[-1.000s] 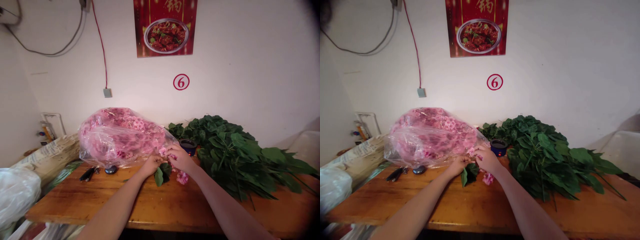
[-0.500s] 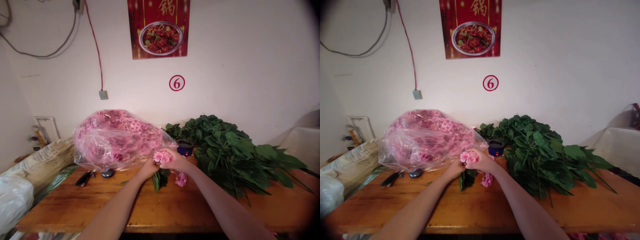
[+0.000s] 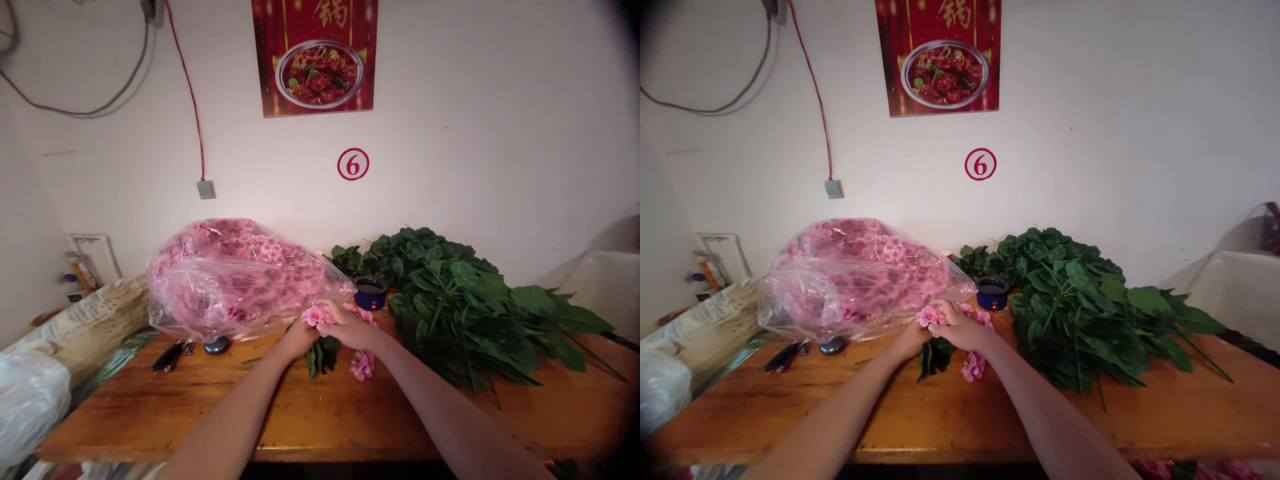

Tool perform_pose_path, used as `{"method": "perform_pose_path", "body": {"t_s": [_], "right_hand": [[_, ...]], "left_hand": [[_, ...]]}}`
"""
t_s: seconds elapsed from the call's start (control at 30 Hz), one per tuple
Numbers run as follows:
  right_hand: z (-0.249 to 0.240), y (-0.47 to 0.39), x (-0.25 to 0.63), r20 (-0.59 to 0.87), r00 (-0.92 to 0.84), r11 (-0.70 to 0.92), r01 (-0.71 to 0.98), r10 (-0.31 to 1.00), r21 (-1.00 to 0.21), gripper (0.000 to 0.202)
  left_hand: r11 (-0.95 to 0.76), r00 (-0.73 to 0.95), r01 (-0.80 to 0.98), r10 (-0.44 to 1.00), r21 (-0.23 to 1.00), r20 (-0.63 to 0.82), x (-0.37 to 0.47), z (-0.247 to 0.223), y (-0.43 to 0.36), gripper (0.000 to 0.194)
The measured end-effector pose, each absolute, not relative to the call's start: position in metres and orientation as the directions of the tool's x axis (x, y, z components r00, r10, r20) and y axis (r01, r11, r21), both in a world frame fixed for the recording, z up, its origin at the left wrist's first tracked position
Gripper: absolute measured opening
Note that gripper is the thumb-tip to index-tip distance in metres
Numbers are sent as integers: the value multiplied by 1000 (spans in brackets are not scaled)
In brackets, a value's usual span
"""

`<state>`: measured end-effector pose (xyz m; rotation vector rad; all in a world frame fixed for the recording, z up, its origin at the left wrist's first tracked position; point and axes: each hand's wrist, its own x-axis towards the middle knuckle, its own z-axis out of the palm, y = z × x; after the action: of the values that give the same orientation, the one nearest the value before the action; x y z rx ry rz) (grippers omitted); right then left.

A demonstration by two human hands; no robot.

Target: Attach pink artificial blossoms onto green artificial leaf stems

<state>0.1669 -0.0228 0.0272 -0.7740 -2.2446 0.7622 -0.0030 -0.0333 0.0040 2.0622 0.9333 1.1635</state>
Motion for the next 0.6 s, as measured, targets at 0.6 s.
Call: {"method": "perform_pose_path", "body": {"t_s": [0.6], "right_hand": [[31,-34,148,572,-582,811,330,578,-484,59]], "left_hand": [[-474,295,468,879,745,374,0,11,-43,17]]}}
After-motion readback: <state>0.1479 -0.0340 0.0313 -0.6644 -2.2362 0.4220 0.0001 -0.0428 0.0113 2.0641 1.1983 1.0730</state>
